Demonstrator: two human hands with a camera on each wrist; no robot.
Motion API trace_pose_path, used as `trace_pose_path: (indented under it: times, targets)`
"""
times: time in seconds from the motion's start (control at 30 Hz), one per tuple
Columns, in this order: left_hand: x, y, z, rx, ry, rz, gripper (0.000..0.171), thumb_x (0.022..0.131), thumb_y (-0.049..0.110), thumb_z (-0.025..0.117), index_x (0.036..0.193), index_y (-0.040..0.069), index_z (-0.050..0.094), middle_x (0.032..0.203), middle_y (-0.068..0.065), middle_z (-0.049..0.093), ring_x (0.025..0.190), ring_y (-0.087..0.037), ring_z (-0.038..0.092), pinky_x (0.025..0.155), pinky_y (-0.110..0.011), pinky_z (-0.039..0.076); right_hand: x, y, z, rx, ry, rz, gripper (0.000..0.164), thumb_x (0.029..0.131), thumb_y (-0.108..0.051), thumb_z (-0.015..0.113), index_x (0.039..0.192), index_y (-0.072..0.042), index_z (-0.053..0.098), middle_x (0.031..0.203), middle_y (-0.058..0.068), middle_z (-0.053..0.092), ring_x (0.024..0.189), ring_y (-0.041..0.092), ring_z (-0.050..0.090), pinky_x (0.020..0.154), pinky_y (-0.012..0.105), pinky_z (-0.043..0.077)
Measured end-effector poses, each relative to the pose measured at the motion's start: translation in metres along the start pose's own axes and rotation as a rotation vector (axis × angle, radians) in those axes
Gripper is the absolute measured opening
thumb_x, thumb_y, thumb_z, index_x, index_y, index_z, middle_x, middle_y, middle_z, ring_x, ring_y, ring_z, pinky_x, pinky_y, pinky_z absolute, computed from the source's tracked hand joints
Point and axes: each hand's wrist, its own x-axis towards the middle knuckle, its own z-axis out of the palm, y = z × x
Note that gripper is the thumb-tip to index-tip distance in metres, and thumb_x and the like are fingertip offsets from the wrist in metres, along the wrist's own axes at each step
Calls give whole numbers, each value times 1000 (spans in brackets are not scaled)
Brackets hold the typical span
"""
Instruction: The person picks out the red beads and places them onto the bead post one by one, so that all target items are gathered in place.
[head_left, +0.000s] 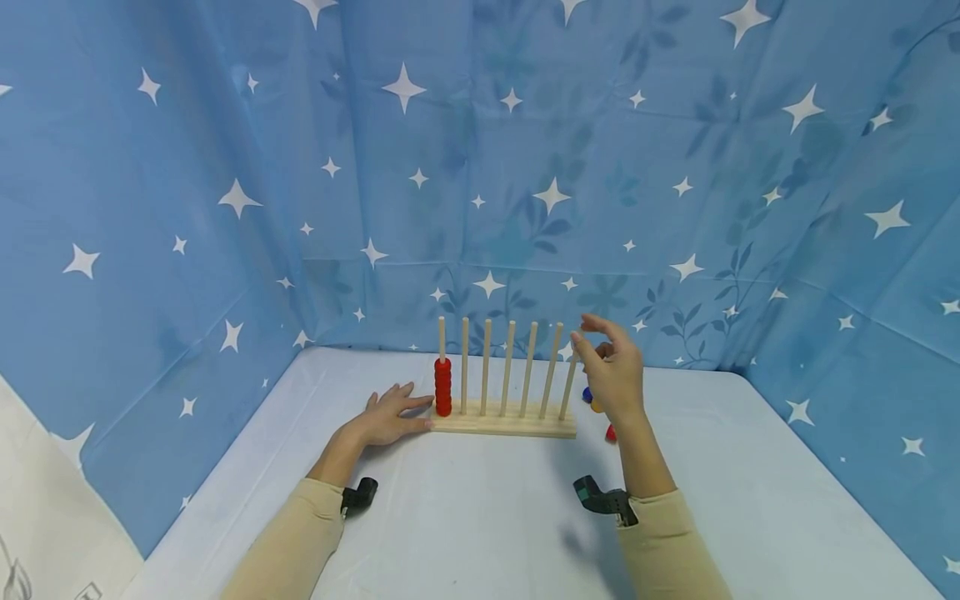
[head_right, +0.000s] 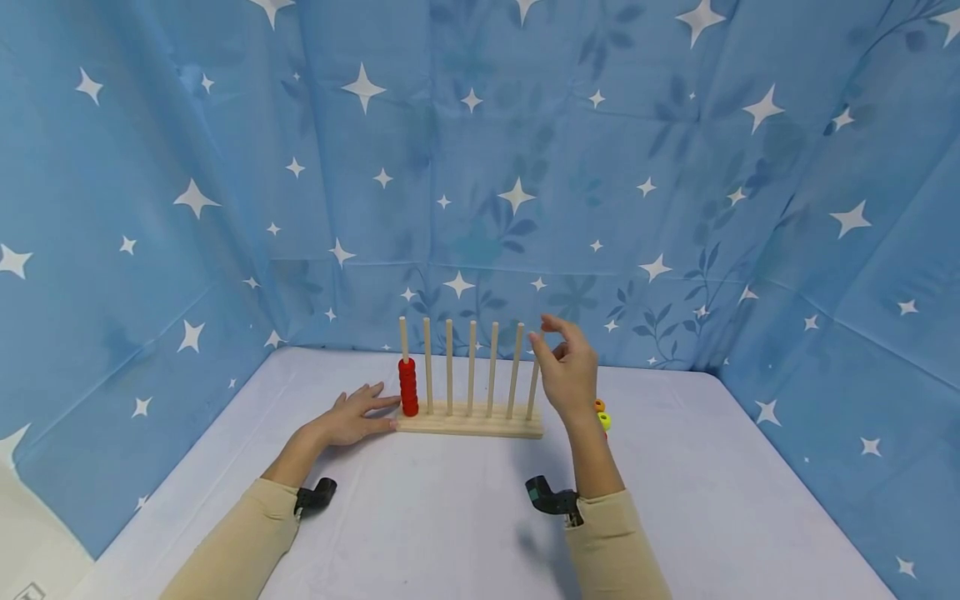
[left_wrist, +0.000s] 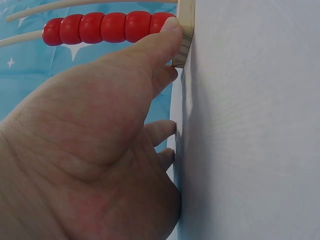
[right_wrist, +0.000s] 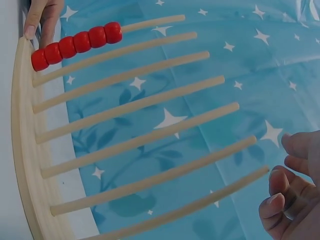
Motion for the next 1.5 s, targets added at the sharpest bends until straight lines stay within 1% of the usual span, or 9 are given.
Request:
trace_pose_path:
  times: [0.1,0.3,0.5,0.7,0.77,0.97,1.1,1.3,1.5]
  targets:
    - [0,0,0,-3,-2,-1,63,100,52,64,154,21,54,171,-23,24,160,-48,10,122,-74,-1,3,15,-2,-29,14,-1,37,101,-13,69,137,-7,66,126,18,68,56,3,49,53,14,45]
    - [1,0,1,-4,-5,0,64,99,53,64,154,21,54,171,-23,24,160,-49,10,122,-74,-1,5,25,-10,-64,10,3,38,102,-26,70,138,-14,67,125,13,69,59,6,52,55,16,48]
    - [1,0,2,-4,-9,-7,64,99,52,65,154,22,54,171,-23,24,160,-48,10,123,-74,-1,5,26,-17,-96,0,32,40,102,-29,69,138,-12,66,123,9,70,58,9,52,53,18,47]
    - [1,1,2,-3,-15,-10,63,99,52,64,154,22,54,171,-22,24,160,-48,9,123,-73,-1,5,30,-22,-129,-25,59,41,103,-29,68,140,-12,65,126,11,69,59,10,51,51,20,46]
    - [1,2,2,-2,-19,-15,63,99,52,64,155,23,53,171,-21,23,161,-47,9,124,-73,-2,6,32,-24,-144,-39,62,42,103,-30,68,141,-12,64,126,12,69,59,12,51,51,20,47]
    - [0,2,1,0,-9,-10,63,100,51,65,154,22,54,171,-23,24,160,-48,10,123,-74,-1,8,40,-32,-193,-91,90,44,103,-33,67,143,-12,62,128,13,68,60,14,53,55,20,50]
    - [0,1,0,1,-5,-4,63,100,51,64,154,21,53,171,-23,24,160,-48,10,123,-74,-1,8,45,-36,-206,-115,111,46,104,-33,66,144,-12,61,130,15,67,61,15,55,56,21,51]
    - [0,2,0,4,-5,-3,64,100,52,64,155,21,53,171,-23,24,160,-48,10,122,-75,-1,8,48,-40,-227,-144,151,48,104,-35,65,146,-11,59,132,19,66,68,21,58,56,22,51]
    - [0,1,0,5,-6,-5,65,100,54,63,155,21,53,171,-23,23,160,-48,9,123,-74,-1,6,55,-43,-270,-193,201,51,104,-34,65,148,-10,56,133,22,65,74,27,60,58,24,53]
